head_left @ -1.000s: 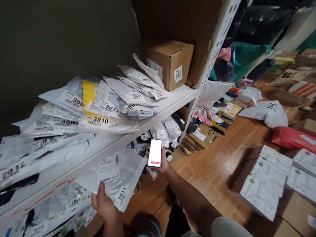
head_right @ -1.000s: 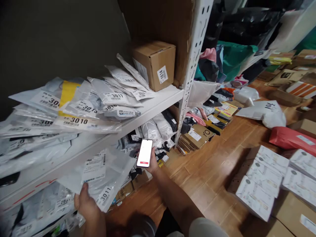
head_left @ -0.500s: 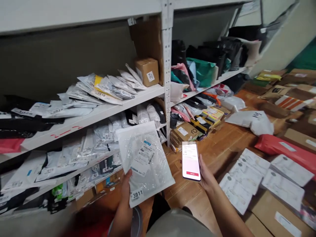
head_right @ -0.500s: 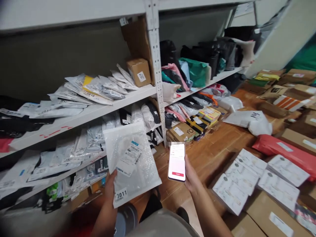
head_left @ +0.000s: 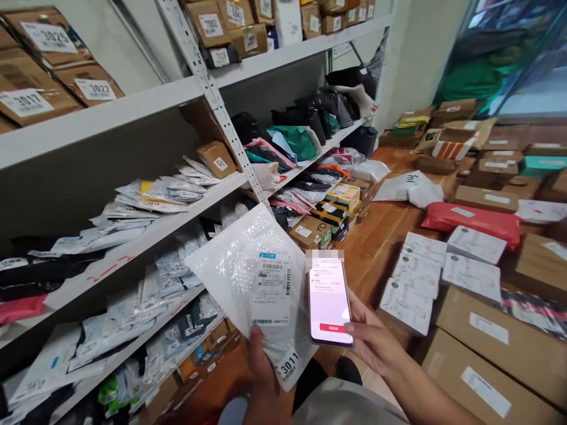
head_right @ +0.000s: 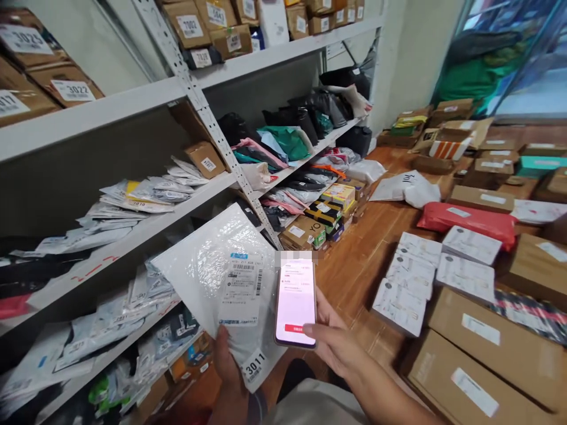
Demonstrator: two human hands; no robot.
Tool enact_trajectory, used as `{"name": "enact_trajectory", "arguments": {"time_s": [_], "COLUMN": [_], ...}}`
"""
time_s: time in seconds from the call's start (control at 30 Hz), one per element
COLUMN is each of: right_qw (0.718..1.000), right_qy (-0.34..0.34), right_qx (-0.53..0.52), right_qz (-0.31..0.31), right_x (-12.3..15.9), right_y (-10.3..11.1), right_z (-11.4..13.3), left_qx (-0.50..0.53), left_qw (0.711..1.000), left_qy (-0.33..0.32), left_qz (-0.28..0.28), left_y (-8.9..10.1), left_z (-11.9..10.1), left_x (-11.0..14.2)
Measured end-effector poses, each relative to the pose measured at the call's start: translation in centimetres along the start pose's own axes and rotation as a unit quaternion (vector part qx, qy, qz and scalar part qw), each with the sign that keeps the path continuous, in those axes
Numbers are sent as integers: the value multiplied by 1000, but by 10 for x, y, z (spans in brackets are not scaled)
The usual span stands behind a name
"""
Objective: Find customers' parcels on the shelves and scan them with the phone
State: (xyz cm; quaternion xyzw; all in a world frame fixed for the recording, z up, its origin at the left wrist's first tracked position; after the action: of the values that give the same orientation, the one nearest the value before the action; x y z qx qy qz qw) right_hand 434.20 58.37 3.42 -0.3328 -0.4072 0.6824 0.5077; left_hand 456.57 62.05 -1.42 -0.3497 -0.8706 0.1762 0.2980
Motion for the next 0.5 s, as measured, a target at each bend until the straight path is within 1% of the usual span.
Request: {"name": "enact_trajectory", "arguments": {"time_s": [0.1, 0.17, 0.23, 0.37, 0.43, 0.5], "right_qw": [999, 999, 997, 994, 992, 990], "right_qy": [14, 18, 23, 36, 39, 44], "right_qx": [9, 21, 37, 70, 85, 93], "right_qz": [30, 45, 57, 72, 85, 95], "right_x": [14, 21, 28, 40, 46, 53], "right_y": [-10, -18, -31, -63, -78, -89], "right_z": [-10, -21, -34, -64, -80, -94], "left_qx": [-6, -10, -12, -40, -70, -130], "left_qw": [1000, 1000, 999, 999, 996, 990], "left_qy": [-2, -16, -31, -33, -47, -55], "left_qz": [5, 5, -2, -10, -15, -6], "left_y": [16, 29, 43, 67, 79, 89], "left_z": [-7, -18, -33, -66, -82, -94], "left_x": [8, 13, 17, 24, 28, 30]}}
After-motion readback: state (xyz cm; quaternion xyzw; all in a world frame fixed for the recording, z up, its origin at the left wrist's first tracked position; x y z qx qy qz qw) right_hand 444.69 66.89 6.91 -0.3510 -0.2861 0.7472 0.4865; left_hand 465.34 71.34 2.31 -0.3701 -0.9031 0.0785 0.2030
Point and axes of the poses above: each hand's wrist, its own x-axis away from the middle knuckle, its own y-axis out of the back of the hand, z = x × y, the point moved 7 cm from there along -x, towards the middle knuckle, and after that the axes turned 13 degrees about y, right-handed, at the moved point
